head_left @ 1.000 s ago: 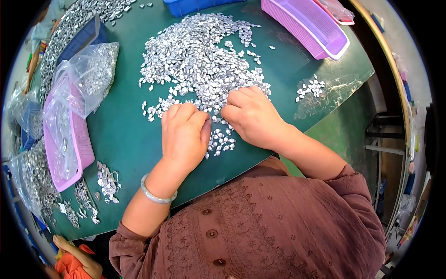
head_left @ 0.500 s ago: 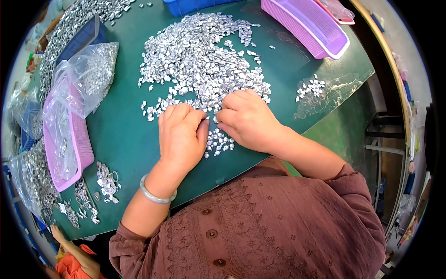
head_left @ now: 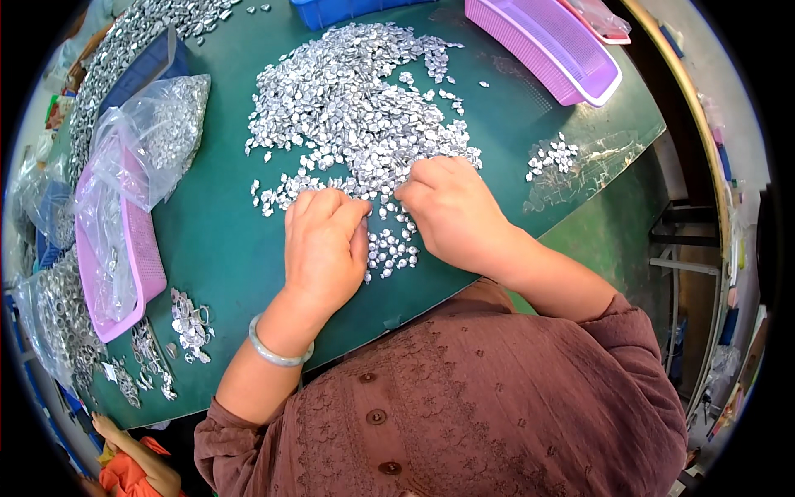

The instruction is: The person takes a phone out of a plastic tray and sets it aside, then sorts small metal pieces from a pile on the table by hand.

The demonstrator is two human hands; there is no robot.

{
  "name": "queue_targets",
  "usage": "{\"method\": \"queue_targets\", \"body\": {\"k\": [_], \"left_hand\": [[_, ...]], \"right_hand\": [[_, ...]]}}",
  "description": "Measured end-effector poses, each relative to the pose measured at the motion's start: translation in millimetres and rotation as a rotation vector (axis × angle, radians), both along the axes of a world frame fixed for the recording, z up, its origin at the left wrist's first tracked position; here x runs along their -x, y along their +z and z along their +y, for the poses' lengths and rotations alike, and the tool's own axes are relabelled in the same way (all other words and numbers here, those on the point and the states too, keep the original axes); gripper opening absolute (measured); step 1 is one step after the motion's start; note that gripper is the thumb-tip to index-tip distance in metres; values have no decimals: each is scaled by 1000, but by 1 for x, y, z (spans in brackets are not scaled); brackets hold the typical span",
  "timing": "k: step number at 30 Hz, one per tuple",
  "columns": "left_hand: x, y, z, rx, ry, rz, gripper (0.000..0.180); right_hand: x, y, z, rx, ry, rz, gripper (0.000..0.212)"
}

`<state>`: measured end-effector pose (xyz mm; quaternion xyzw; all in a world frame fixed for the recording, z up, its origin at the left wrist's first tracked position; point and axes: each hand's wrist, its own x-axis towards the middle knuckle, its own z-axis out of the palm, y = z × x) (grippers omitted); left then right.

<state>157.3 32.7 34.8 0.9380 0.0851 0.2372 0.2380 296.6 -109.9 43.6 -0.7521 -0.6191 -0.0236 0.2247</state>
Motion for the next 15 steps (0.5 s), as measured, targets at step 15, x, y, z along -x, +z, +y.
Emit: {"method": "queue_targets", "body": {"k": [15], "left_hand": [[3, 4, -3, -30, -89, 38, 27]], "right_hand": [[1, 4, -15, -23, 120, 79, 13]]}}
